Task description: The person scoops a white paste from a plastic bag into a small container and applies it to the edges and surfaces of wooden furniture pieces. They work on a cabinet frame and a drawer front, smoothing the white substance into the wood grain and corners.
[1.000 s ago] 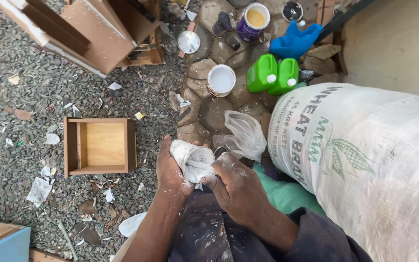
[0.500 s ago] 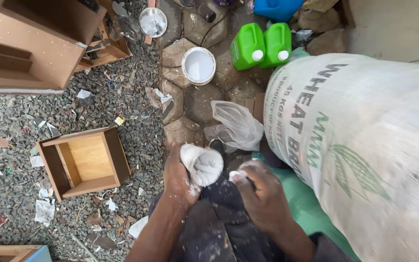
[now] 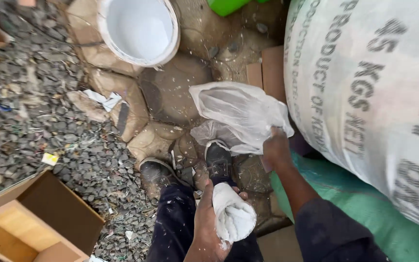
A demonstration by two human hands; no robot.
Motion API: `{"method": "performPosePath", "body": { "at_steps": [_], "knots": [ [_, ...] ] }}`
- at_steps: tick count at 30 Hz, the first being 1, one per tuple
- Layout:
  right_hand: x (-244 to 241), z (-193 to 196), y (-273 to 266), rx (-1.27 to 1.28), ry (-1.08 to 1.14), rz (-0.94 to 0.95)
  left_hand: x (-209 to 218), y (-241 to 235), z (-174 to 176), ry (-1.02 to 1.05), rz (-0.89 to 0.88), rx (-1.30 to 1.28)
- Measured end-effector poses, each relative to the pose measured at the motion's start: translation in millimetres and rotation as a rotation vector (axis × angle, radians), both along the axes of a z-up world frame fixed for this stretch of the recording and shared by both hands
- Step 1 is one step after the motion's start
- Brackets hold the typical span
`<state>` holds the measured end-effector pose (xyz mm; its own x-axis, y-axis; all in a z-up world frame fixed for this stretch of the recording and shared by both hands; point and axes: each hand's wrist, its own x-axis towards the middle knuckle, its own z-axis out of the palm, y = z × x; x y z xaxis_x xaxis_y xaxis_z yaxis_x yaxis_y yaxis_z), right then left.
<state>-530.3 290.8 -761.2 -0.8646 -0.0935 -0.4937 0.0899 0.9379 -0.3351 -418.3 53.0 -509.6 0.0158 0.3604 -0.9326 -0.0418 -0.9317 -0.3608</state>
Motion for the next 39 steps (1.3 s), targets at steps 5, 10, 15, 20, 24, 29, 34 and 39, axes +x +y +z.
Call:
{"method": "performPosePath", "body": {
  "at_steps": [5, 10, 15, 20, 24, 29, 34, 39],
  "knots": [
    [24.5, -189.2, 160.1, 0.539, 0.142, 0.817, 37.1, 6.5, -83.4, 0.128, 0.15, 0.076],
    [13.5, -128.9, 128.9, 0.616, 0.2, 0.805, 30.9, 30.4, -127.3, 0.111, 0.086, 0.049],
    [14.2, -116.0, 79.6, 0.429, 0.141, 0.593, -3.8, 27.7, -110.3, 0.017, 0.027, 0.12],
    [5.8, -93.6, 51.4, 0.277, 0.101, 0.371, -8.8, 30.5, -118.4, -0.105, 0.111, 0.004],
    [6.5, -83.9, 34.1, 0.151, 0.059, 0.203, -4.8, 35.7, -126.4, -0.13, 0.219, 0.039],
    [33.3, -97.8, 60.1, 0.017, 0.017, -0.009, 2.3, 38.6, -131.2, -0.092, 0.215, 0.034],
    [11.8, -63.2, 27.7, -0.115, -0.038, -0.231, 2.2, 36.1, -130.2, -0.074, 0.201, 0.06],
    [11.9, -26.7, 20.4, -0.223, -0.094, -0.444, 17.4, 37.9, -144.5, 0.097, 0.215, 0.112]
  ]
}}
